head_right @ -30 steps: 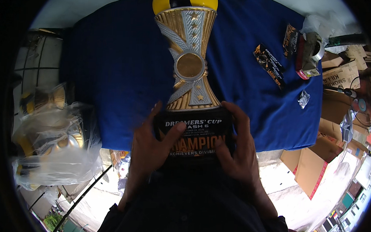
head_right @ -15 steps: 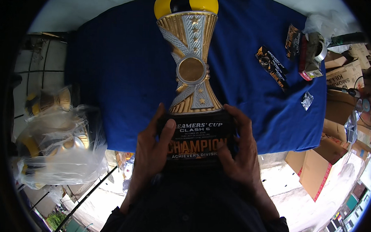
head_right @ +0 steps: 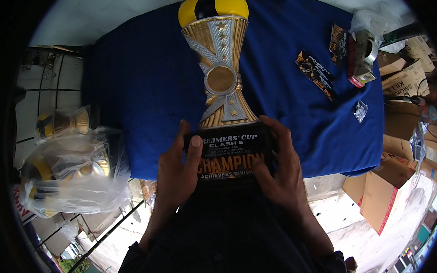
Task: The person removes a plastic bag from a trophy, wipes the base with a tissue, and applies a circular sticker to the front of the trophy. The person then places the trophy on a blue tablecloth and picks up another trophy wrapped in plastic.
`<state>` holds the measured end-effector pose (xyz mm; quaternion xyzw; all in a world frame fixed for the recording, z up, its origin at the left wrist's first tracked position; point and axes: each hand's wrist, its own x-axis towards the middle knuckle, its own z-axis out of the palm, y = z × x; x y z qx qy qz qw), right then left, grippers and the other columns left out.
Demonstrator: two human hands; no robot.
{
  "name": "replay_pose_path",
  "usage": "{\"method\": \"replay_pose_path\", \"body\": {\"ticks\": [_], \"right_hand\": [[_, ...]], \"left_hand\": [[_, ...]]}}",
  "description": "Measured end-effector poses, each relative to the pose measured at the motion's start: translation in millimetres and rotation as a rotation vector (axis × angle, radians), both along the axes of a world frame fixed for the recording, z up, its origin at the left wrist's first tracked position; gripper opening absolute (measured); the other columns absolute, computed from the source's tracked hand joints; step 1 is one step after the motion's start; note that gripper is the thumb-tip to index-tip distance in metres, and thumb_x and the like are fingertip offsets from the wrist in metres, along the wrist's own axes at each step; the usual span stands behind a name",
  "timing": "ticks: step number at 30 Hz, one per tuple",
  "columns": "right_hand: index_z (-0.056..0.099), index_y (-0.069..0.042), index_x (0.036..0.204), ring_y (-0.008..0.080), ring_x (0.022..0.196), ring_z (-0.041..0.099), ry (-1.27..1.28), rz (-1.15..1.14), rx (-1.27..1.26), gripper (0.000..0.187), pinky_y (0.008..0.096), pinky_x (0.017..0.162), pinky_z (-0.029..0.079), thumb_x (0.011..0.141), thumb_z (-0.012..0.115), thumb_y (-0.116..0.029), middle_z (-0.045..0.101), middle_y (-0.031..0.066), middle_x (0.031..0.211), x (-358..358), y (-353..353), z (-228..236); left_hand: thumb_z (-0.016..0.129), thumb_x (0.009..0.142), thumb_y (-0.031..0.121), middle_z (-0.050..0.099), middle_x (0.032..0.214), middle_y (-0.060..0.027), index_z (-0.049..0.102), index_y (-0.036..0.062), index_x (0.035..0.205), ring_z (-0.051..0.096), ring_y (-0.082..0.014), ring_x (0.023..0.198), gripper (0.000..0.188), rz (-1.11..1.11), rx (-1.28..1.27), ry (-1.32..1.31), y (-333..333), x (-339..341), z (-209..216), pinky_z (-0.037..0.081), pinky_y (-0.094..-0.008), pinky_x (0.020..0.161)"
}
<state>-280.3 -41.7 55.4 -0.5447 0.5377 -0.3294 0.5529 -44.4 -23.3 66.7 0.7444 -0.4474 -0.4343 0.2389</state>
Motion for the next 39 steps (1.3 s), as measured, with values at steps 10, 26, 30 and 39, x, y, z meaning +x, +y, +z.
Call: {"method": "replay_pose_path", "body": {"ticks": [10, 26, 30, 39], "right_hand": [[0.043, -0.002, 0.168, 0.0362, 0.142, 0.068, 0.028, 0.009, -0.017, 0.071, 0.0522, 0.118, 0.058, 0.098, 0.06, -0.002, 0.066, 0.0276, 0.151, 1.2, -1.2, 0.1], [0.043, -0.003, 0.168, 0.0365, 0.148, 0.064, 0.003, -0.003, 0.054, 0.073, 0.0524, 0.125, 0.052, 0.098, 0.061, -0.005, 0.065, 0.0256, 0.154, 0.4, -0.8, 1.9], [0.044, -0.003, 0.168, 0.0359, 0.146, 0.064, -0.007, -0.015, 0.09, 0.072, 0.0525, 0.123, 0.053, 0.098, 0.061, -0.005, 0.066, 0.0252, 0.153, 2.3, -1.7, 6.2], [0.044, -0.001, 0.167, 0.0315, 0.138, 0.068, -0.03, -0.021, 0.075, 0.073, 0.0493, 0.119, 0.055, 0.097, 0.062, -0.002, 0.068, 0.0242, 0.149, 1.9, 0.4, 2.1]], "left_hand": [[0.064, 0.114, 0.059, 0.064, 0.145, -0.0507, 0.038, -0.0235, 0.165, 0.057, -0.0621, 0.149, 0.1, -0.028, 0.091, -0.048, -15.0, -5.4, -6.0, 0.034, -0.0707, 0.132], [0.042, 0.125, 0.052, 0.059, 0.156, -0.0472, 0.05, -0.0192, 0.16, 0.043, -0.0626, 0.161, 0.08, -0.211, 0.06, -0.274, -8.2, 7.0, 1.0, 0.024, -0.0798, 0.133], [0.037, 0.126, 0.048, 0.058, 0.157, -0.0468, 0.05, -0.0154, 0.163, 0.041, -0.0613, 0.162, 0.074, -0.272, 0.03, -0.222, -9.7, 18.3, -1.8, 0.024, -0.0787, 0.133], [0.035, 0.127, 0.047, 0.054, 0.165, -0.0426, 0.052, -0.0104, 0.164, 0.038, -0.0585, 0.166, 0.071, -0.263, 0.024, -0.138, -7.3, 27.0, -10.5, 0.016, -0.0771, 0.136]]}}
